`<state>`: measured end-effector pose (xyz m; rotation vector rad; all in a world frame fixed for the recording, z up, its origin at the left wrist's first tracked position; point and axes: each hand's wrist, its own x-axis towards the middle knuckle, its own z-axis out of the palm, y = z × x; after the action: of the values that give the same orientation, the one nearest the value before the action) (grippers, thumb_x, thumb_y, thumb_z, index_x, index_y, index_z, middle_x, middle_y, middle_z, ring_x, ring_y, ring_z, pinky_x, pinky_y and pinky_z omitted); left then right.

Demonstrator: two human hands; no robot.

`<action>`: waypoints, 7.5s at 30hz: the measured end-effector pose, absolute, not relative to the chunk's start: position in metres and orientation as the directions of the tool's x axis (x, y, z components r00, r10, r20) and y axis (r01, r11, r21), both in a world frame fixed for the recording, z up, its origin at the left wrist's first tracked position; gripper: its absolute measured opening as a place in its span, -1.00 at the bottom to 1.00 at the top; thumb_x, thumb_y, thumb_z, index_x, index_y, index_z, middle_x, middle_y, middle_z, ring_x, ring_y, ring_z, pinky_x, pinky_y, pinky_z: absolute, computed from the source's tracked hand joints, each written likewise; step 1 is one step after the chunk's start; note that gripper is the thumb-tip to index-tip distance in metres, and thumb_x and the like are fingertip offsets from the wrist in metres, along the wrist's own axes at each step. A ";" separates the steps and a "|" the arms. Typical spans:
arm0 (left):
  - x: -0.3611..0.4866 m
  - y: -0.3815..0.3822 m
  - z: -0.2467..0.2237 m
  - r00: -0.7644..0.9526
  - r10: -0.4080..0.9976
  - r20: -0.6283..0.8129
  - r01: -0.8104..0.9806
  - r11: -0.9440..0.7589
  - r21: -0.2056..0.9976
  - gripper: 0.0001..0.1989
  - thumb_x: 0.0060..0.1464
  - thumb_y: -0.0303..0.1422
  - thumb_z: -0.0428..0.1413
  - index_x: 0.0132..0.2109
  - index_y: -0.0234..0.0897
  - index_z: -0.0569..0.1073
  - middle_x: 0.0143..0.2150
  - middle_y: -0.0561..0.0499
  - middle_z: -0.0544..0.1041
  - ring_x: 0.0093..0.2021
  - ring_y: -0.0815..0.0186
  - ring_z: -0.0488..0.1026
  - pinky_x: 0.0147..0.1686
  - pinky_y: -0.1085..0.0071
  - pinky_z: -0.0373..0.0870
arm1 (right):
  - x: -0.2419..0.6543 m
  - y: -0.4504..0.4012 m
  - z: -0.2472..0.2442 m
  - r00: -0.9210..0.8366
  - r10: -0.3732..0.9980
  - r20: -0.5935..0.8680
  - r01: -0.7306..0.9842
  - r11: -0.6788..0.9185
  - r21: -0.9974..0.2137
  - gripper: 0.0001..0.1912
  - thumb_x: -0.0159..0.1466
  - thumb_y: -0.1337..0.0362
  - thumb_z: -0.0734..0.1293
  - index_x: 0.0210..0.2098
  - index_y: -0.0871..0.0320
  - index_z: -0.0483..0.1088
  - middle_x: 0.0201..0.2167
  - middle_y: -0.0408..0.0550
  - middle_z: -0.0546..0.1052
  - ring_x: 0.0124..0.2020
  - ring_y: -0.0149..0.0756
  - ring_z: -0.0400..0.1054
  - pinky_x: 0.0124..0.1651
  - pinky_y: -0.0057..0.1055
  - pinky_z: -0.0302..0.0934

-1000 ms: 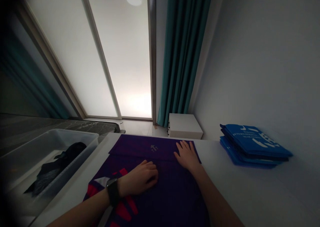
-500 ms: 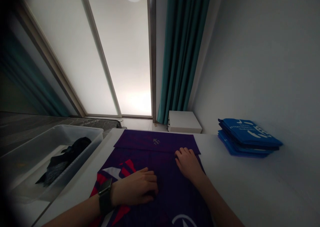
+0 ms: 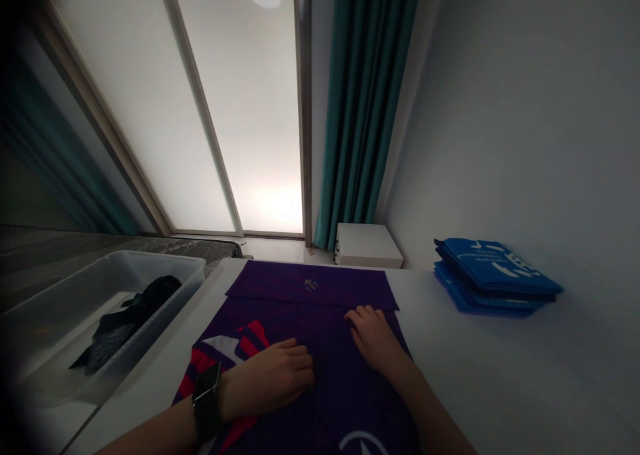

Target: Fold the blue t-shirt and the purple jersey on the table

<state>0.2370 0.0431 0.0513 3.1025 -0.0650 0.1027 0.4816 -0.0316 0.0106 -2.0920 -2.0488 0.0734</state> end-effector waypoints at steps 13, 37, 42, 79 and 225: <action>0.242 0.041 0.049 0.987 -0.140 0.076 -0.133 -0.987 -0.093 -0.84 0.28 -0.40 0.05 -0.32 -0.23 0.34 -0.32 0.13 0.48 -0.25 0.36 0.37 -0.18 0.35 0.17 | 0.481 -0.033 0.013 0.039 0.995 0.094 0.972 -0.016 -0.233 -0.69 0.29 0.46 0.10 -0.14 0.07 0.39 -0.17 -0.03 0.45 -0.12 -0.21 0.29 -0.10 -0.31 0.07; 0.237 0.051 0.060 0.985 0.148 0.089 0.134 -0.980 0.150 -0.95 0.24 -0.41 0.04 -0.21 -0.19 0.39 -0.25 0.10 0.48 -0.21 0.35 0.39 -0.16 0.38 0.20 | 0.483 -0.030 0.009 0.065 0.976 0.206 0.957 -0.003 -0.290 -0.71 0.34 0.39 0.12 -0.04 0.09 0.37 -0.11 0.02 0.45 -0.06 -0.15 0.31 0.03 -0.17 0.16; 0.248 0.046 0.058 0.980 0.156 0.121 0.133 -0.975 0.177 -0.80 0.27 -0.35 0.00 0.02 -0.16 0.36 -0.12 0.03 0.46 -0.10 0.28 0.38 -0.08 0.36 0.21 | 0.482 -0.029 -0.001 0.060 0.961 0.271 0.963 0.015 -0.268 -0.70 0.33 0.38 0.14 0.00 0.10 0.36 -0.09 0.05 0.43 -0.06 -0.15 0.30 -0.01 -0.20 0.18; 0.245 0.004 0.036 0.855 0.516 -0.057 0.505 -0.803 0.317 -0.95 0.13 -0.37 0.11 -0.28 -0.23 0.39 -0.23 0.02 0.51 -0.16 0.19 0.43 0.02 0.11 0.21 | 0.484 -0.032 0.004 0.057 0.972 0.226 0.988 -0.023 -0.150 -0.81 0.31 0.37 0.17 -0.18 0.11 0.38 -0.20 -0.01 0.49 -0.15 -0.15 0.31 -0.09 -0.22 0.09; 0.197 0.246 0.003 0.611 0.792 0.007 0.791 -0.611 0.034 -0.50 0.32 -0.21 -0.24 0.33 -0.23 0.13 0.39 -0.13 0.10 0.39 0.13 -0.04 0.30 0.00 -0.13 | 0.543 0.064 -0.029 0.312 0.949 -0.038 0.948 -0.314 -0.055 -0.30 0.36 -0.04 -0.10 0.39 0.19 -0.11 0.42 -0.04 -0.11 0.42 -0.23 -0.33 0.38 -0.06 -0.43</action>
<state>0.1969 0.2463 0.0026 2.7953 1.3731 0.0327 0.5435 0.0639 -0.0287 -2.5263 -1.8264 0.0980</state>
